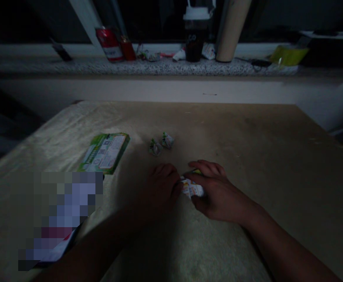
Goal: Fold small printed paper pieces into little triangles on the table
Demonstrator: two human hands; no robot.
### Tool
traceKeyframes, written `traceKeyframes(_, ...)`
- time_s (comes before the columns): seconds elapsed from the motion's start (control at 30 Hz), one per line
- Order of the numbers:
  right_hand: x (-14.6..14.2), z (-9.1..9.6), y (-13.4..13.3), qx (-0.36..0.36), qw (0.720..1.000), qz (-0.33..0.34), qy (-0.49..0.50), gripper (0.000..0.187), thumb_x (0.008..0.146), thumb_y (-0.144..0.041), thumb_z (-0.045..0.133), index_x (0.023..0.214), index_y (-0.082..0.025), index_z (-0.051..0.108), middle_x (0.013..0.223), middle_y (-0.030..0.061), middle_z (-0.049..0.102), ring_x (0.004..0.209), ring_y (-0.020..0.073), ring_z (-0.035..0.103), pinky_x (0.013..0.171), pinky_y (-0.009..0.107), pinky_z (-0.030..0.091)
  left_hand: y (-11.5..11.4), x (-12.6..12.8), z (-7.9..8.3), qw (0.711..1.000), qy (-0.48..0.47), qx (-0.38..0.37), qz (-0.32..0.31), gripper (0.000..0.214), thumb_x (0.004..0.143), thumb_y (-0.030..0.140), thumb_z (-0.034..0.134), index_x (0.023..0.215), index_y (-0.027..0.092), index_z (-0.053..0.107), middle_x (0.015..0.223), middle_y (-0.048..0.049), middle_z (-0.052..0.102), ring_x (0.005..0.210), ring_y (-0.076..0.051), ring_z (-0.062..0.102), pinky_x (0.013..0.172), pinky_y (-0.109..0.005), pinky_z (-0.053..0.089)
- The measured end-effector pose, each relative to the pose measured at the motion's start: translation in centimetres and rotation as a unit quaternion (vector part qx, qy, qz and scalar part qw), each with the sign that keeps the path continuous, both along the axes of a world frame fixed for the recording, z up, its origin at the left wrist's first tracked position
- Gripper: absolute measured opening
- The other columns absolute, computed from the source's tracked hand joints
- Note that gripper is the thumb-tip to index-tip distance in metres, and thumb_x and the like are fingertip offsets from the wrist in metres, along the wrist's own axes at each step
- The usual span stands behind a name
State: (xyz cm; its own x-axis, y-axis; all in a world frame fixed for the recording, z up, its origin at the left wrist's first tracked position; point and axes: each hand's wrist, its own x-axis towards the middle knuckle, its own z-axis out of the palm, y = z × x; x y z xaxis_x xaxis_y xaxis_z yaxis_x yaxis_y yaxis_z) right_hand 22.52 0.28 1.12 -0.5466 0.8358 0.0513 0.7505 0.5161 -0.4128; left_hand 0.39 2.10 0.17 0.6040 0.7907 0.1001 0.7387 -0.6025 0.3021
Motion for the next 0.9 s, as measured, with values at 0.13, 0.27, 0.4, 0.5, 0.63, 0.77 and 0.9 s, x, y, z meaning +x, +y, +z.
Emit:
traceKeyframes(0.13, 0.14, 0.03, 0.13, -0.004, 1.000, 0.002, 0.011, 0.055, 0.081, -0.019, 0.070, 0.134, -0.029, 0.063, 0.148, 0.0105, 0.056, 0.141, 0.0344, 0.047, 0.113, 0.056, 0.038, 0.01, 0.10, 0.13, 1.000, 0.004, -0.005, 0.008, 0.021, 0.103, 0.030, 0.050, 0.100, 0.016, 0.065, 0.111, -0.0115, 0.061, 0.107, -0.030, 0.055, 0.097, -0.050, 0.045)
traceKeyframes(0.27, 0.27, 0.00, 0.28, -0.006, 1.000, -0.004, 0.027, 0.044, 0.087, -0.025, 0.071, 0.131, -0.029, 0.066, 0.144, 0.0112, 0.059, 0.138, 0.0344, 0.051, 0.111, 0.056, 0.040, 0.11, -0.02, 0.33, 1.000, 0.006, -0.008, 0.005, 0.021, 0.103, 0.030, 0.050, 0.100, 0.017, 0.066, 0.110, -0.0113, 0.061, 0.106, -0.029, 0.056, 0.096, -0.049, 0.045)
traceKeyframes(0.4, 0.17, -0.25, 0.30, 0.006, 0.999, -0.013, 0.030, 0.042, 0.087, -0.029, 0.073, 0.129, -0.028, 0.067, 0.142, 0.0119, 0.061, 0.136, 0.0350, 0.053, 0.110, 0.057, 0.041, 0.12, -0.08, 0.22, 1.000, 0.000, -0.011, -0.004, 0.021, 0.103, 0.029, 0.049, 0.101, 0.016, 0.067, 0.111, -0.0119, 0.061, 0.107, -0.029, 0.055, 0.096, -0.049, 0.045)
traceKeyframes(0.5, 0.11, -0.50, 0.28, 0.012, 0.999, -0.016, 0.029, 0.043, 0.087, -0.029, 0.074, 0.129, -0.028, 0.067, 0.142, 0.0118, 0.060, 0.136, 0.0345, 0.052, 0.111, 0.056, 0.040, 0.04, 0.06, 0.08, 1.000, -0.002, -0.014, 0.020, 0.021, 0.102, 0.030, 0.052, 0.101, 0.016, 0.067, 0.112, -0.0121, 0.061, 0.108, -0.030, 0.055, 0.097, -0.051, 0.045)
traceKeyframes(0.63, 0.08, -0.68, 0.23, 0.018, 0.999, -0.020, 0.027, 0.043, 0.087, -0.030, 0.074, 0.129, -0.029, 0.067, 0.143, 0.0118, 0.060, 0.136, 0.0352, 0.052, 0.110, 0.058, 0.040, -0.10, 0.27, -0.04, 0.999, -0.013, -0.009, 0.051, 0.020, 0.100, 0.032, 0.055, 0.099, 0.015, 0.067, 0.113, -0.0126, 0.060, 0.108, -0.031, 0.054, 0.096, -0.052, 0.045)
traceKeyframes(0.77, -0.06, -0.51, 0.15, 0.023, 0.999, -0.024, 0.029, 0.043, 0.086, -0.027, 0.074, 0.128, -0.029, 0.068, 0.142, 0.0118, 0.061, 0.135, 0.0348, 0.054, 0.110, 0.057, 0.040, -0.18, 0.33, -0.14, 0.998, -0.022, -0.007, 0.064, 0.017, 0.098, 0.031, 0.056, 0.096, 0.016, 0.066, 0.112, -0.0115, 0.059, 0.108, -0.031, 0.055, 0.096, -0.052, 0.044)
traceKeyframes(0.9, -0.15, -0.36, 0.12, 0.023, 0.999, -0.025, 0.027, 0.043, 0.086, -0.027, 0.074, 0.129, -0.027, 0.068, 0.142, 0.0124, 0.062, 0.135, 0.0348, 0.055, 0.110, 0.057, 0.041, -0.17, 0.40, -0.03, 0.997, -0.019, -0.018, 0.070, 0.018, 0.099, 0.030, 0.055, 0.097, 0.016, 0.066, 0.112, -0.0114, 0.059, 0.110, -0.031, 0.054, 0.097, -0.052, 0.044)
